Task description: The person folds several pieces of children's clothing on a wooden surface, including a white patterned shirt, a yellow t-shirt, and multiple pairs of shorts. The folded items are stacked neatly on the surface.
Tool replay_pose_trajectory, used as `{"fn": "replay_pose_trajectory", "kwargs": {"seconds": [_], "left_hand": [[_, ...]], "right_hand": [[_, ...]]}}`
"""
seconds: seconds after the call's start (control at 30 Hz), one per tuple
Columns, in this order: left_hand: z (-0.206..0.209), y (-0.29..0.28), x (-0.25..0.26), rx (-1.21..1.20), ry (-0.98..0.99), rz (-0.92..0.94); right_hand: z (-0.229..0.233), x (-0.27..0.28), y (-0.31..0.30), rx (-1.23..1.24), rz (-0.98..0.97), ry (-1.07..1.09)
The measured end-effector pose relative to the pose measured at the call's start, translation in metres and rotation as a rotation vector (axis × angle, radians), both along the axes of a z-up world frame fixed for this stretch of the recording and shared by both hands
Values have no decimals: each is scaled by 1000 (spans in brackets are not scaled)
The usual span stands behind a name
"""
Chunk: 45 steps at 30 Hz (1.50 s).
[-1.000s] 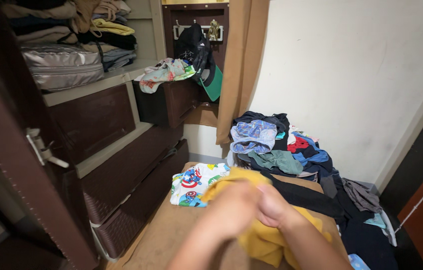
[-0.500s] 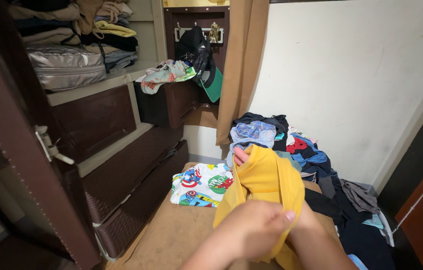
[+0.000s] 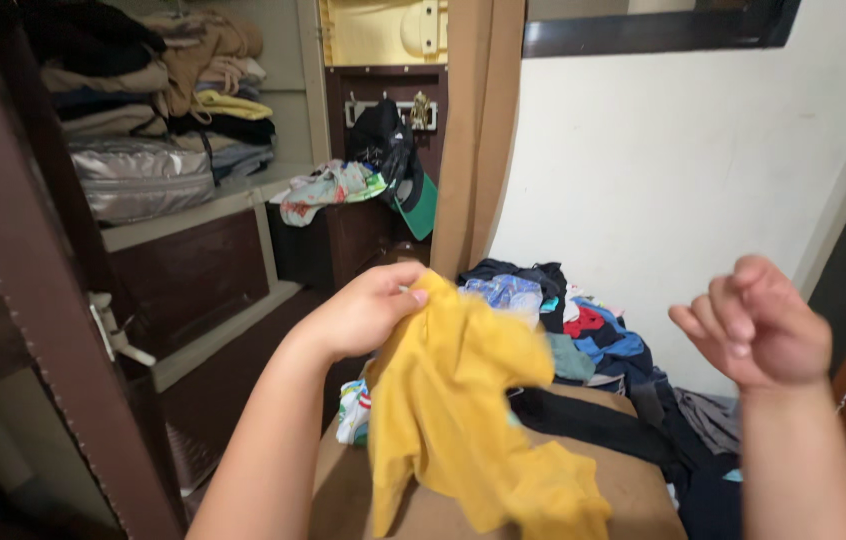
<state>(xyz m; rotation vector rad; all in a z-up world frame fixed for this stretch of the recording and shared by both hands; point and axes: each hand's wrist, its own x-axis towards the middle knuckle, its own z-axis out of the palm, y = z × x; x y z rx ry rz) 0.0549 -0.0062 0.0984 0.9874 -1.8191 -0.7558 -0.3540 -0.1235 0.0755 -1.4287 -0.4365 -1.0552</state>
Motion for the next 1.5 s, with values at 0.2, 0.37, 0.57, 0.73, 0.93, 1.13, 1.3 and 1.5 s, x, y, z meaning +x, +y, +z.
{"fn": "replay_pose_trajectory", "kwargs": {"seconds": [0.2, 0.37, 0.57, 0.73, 0.93, 1.13, 1.3, 1.5], "left_hand": [[52, -40, -27, -124, -159, -365], [111, -28, -34, -189, 74, -621], [151, -1, -15, -375, -124, -415], [128, 18, 1, -183, -766, 488], [102, -15, 3, -419, -795, 641], [111, -62, 25, -375, -576, 518], [113, -83, 40, -465, -578, 575], [115, -63, 30, -624, -123, 368]], "right_hand": [[20, 108, -45, 155, -491, 354], [55, 141, -9, 84, 98, 697], [86, 155, 1, -677, -452, 1049], [126, 119, -8, -786, -1236, 1049], [150, 124, 18, -1185, -1584, 1492], [181, 103, -12, -975, -1374, 1192], [183, 73, -41, -554, -1017, 1112], [206, 44, -49, -573, -1338, 1167]]}}
